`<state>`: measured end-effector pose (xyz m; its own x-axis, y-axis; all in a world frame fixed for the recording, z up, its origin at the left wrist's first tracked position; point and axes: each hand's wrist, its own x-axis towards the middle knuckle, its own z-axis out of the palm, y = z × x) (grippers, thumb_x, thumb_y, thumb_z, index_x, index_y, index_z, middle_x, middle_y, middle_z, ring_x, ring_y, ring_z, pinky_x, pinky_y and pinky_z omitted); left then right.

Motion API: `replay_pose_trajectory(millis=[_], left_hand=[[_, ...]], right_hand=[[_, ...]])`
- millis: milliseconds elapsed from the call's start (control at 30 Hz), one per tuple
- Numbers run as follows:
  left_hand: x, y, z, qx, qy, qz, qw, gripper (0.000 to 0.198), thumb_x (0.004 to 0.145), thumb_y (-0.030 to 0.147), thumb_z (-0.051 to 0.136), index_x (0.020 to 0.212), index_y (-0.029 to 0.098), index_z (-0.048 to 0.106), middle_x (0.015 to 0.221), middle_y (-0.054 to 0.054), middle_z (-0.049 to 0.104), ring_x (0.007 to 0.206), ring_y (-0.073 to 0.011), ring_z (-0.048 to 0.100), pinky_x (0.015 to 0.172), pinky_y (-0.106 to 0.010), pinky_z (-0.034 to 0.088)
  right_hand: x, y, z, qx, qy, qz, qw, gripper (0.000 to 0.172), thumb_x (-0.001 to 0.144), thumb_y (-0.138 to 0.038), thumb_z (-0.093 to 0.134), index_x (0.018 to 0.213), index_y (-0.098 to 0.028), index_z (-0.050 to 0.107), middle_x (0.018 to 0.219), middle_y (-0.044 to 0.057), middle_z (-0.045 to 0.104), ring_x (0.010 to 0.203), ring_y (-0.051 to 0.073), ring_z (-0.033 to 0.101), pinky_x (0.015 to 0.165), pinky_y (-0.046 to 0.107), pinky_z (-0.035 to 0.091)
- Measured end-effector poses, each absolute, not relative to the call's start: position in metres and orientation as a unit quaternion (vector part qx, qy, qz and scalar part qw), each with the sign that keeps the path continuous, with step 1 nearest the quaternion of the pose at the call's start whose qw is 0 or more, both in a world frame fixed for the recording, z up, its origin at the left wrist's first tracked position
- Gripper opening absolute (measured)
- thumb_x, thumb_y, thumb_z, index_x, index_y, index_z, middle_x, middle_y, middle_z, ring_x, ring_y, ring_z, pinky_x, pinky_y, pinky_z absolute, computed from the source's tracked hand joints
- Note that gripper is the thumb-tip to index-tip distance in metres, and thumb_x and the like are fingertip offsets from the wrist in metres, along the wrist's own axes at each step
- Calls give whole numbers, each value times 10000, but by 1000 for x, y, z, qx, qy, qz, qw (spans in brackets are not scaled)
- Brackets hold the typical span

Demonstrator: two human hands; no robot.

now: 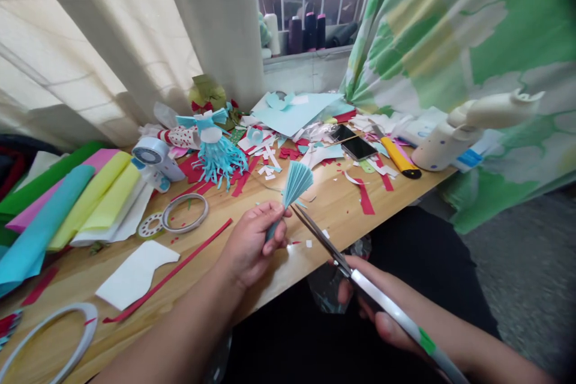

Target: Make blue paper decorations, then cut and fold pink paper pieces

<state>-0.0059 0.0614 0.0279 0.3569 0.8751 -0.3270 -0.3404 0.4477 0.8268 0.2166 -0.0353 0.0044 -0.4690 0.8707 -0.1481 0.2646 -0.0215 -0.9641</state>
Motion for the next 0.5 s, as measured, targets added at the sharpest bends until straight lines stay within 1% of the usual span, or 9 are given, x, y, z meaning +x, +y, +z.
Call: replay_pose_trajectory(millis=[100, 233, 367, 500], left_hand=[[-5, 60, 26, 363, 407, 391, 741, 182, 826, 278, 543, 731, 130, 589, 334, 84, 439, 268, -2, 250, 453, -160, 332], [-2, 57, 25, 403, 426, 378, 716, 185, 826, 291, 545, 724, 141, 579, 328, 91, 434, 259, 3, 229, 459, -162, 332], [0, 54, 24, 437, 422, 348, 714, 180, 852, 300, 516, 743, 163, 562, 329, 102, 432, 252, 2, 229, 458, -157, 323], [0, 53, 23, 454, 421, 336, 710, 167, 862, 304, 500, 754, 180, 527, 323, 113, 402, 258, -12, 223, 407, -149, 265]], right_hand=[[216, -31, 12, -426, -649, 581, 244, 702, 786, -649, 469, 1331, -220, 361, 960, 73, 576, 607, 128, 454, 551, 256, 399], [215, -26, 21, -448, -668, 551, 223, 651, 798, -560, 528, 1320, -198, 388, 924, 65, 585, 625, 134, 462, 541, 235, 384], [214, -24, 24, -454, -680, 527, 230, 646, 809, -587, 493, 1309, -187, 405, 872, 55, 575, 623, 143, 461, 552, 239, 375], [213, -24, 27, -460, -682, 524, 221, 698, 789, -651, 464, 1300, -177, 416, 840, 46, 551, 619, 141, 435, 548, 233, 364]])
